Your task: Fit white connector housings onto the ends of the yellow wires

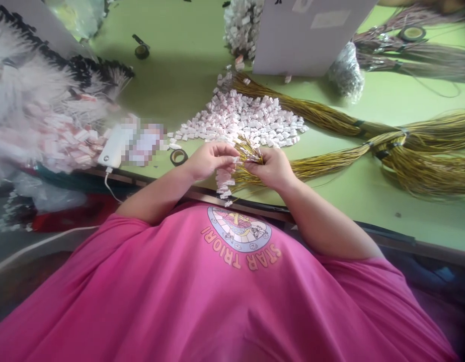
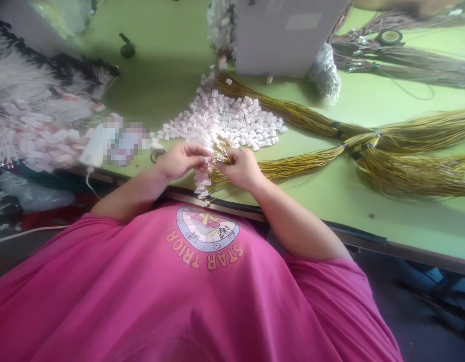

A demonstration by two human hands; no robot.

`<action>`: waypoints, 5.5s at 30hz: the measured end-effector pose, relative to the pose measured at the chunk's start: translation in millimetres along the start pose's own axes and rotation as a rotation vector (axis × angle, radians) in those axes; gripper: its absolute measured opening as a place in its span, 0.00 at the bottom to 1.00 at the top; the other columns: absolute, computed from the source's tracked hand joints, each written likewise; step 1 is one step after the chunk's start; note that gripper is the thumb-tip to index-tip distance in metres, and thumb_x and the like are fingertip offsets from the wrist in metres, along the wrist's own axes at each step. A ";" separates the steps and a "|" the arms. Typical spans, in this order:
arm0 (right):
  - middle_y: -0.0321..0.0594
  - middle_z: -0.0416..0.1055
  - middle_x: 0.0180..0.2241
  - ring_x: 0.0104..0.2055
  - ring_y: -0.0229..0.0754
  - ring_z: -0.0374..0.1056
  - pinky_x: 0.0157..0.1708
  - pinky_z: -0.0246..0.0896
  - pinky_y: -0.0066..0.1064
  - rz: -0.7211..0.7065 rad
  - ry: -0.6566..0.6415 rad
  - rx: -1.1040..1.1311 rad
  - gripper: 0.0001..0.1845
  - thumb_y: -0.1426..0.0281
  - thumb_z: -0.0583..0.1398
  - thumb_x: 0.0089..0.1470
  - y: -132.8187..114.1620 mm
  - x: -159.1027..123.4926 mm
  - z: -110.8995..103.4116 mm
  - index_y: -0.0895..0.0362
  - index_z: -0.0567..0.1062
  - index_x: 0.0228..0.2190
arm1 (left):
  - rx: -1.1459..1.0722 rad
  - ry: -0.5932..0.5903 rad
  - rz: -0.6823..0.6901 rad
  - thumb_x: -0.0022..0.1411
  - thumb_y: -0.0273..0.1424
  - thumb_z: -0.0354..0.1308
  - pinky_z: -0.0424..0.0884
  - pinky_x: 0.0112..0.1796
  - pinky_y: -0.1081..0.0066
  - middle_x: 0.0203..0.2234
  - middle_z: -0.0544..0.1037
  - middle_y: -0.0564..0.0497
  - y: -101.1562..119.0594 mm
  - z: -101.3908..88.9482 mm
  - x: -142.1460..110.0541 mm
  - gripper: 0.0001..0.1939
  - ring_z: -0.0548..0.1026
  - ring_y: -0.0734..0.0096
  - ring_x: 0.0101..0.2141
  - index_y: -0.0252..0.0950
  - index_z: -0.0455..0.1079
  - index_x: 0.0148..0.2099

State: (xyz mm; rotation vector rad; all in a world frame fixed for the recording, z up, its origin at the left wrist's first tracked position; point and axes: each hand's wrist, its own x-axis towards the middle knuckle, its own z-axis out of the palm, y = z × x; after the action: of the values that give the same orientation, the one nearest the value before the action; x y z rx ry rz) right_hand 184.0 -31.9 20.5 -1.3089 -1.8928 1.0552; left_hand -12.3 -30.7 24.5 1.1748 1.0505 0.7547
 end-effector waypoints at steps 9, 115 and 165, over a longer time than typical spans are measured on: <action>0.31 0.53 0.17 0.23 0.32 0.50 0.23 0.46 0.27 -0.009 0.053 -0.064 0.10 0.67 0.57 0.43 1.4 -0.6 3.5 0.58 0.64 0.17 | -0.006 0.039 0.008 0.51 0.24 0.65 0.75 0.31 0.71 0.24 0.76 0.52 -4.8 1.6 1.6 0.10 0.76 0.75 0.25 0.30 0.72 0.38; 0.32 0.57 0.16 0.23 0.32 0.53 0.24 0.47 0.27 -0.016 -0.002 -0.068 0.09 0.67 0.58 0.39 -3.1 0.9 -1.4 0.61 0.72 0.19 | -0.126 0.155 0.010 0.48 0.25 0.68 0.76 0.36 0.71 0.27 0.79 0.51 -6.6 20.0 -0.3 0.10 0.78 0.75 0.28 0.29 0.74 0.34; 0.34 0.66 0.19 0.24 0.35 0.58 0.26 0.53 0.28 -0.091 0.030 -0.104 0.09 0.66 0.60 0.44 2.1 -2.7 3.3 0.59 0.75 0.24 | 0.629 0.297 0.002 0.53 0.29 0.60 0.70 0.41 0.64 0.27 0.75 0.50 15.8 -79.7 2.7 0.04 0.74 0.66 0.34 0.36 0.72 0.35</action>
State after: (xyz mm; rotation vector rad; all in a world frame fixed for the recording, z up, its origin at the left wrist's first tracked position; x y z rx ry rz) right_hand 183.2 -34.8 17.0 -1.2754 -1.9880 0.8978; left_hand -84.9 4.1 35.6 1.6226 1.6059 0.6263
